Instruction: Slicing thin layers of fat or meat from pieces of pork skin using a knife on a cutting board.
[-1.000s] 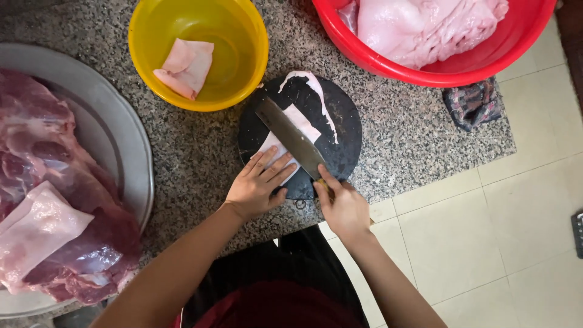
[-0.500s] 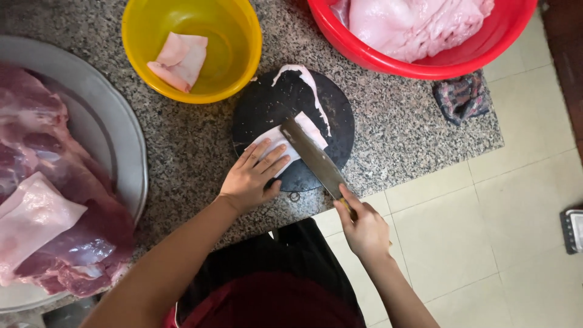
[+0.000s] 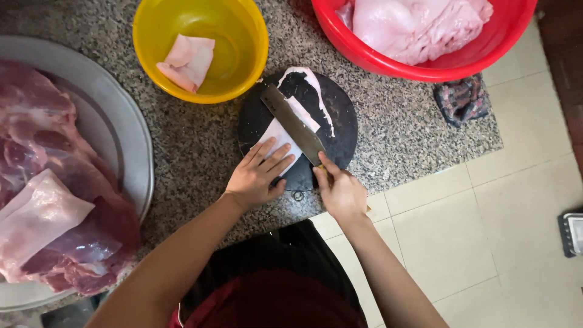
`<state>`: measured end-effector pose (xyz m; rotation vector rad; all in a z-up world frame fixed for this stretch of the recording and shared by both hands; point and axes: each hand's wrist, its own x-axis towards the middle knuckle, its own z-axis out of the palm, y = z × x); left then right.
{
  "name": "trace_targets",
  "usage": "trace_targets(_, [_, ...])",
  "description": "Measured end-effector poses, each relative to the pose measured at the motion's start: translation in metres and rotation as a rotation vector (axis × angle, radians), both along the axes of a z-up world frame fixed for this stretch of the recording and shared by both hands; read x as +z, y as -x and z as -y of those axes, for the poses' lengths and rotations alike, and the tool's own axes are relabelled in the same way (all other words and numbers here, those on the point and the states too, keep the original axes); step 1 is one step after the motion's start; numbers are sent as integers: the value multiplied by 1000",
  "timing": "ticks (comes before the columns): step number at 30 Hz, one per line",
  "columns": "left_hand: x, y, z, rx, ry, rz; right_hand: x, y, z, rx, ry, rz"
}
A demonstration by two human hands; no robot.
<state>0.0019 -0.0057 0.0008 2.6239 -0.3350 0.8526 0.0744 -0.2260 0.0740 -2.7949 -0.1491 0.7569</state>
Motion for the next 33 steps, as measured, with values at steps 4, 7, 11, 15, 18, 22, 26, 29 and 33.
trace_targets(4, [2, 0, 0, 5, 1, -10, 9, 3, -1, -49, -80, 1])
trace_targets(7, [2, -3, 12, 71, 97, -34, 44, 5, -12, -219, -281, -96])
trace_targets(11, [-1, -25, 12, 305, 252, -192, -13, -10, 12, -313, -545, -123])
trace_targets(15, [-2, -50, 12, 665, 211, -789, -6, -24, 23, -449, -715, -288])
trace_targets(18, [5, -63, 7, 631, 139, -1098, 9, -29, 23, -475, -784, -353])
trace_targets(22, [-4, -63, -6, 578, 387, -1047, 18, -27, 22, -457, -825, -374])
trace_targets(26, [40, -32, 5, 578, 973, -895, 18, -11, 19, -411, -783, -281])
trace_targets(29, [49, -10, -5, 599, 1480, -763, 63, 17, 3, -209, -587, -129])
trace_targets(33, [36, 22, -15, 703, 1060, -851, 54, 45, 2, -145, -307, -132])
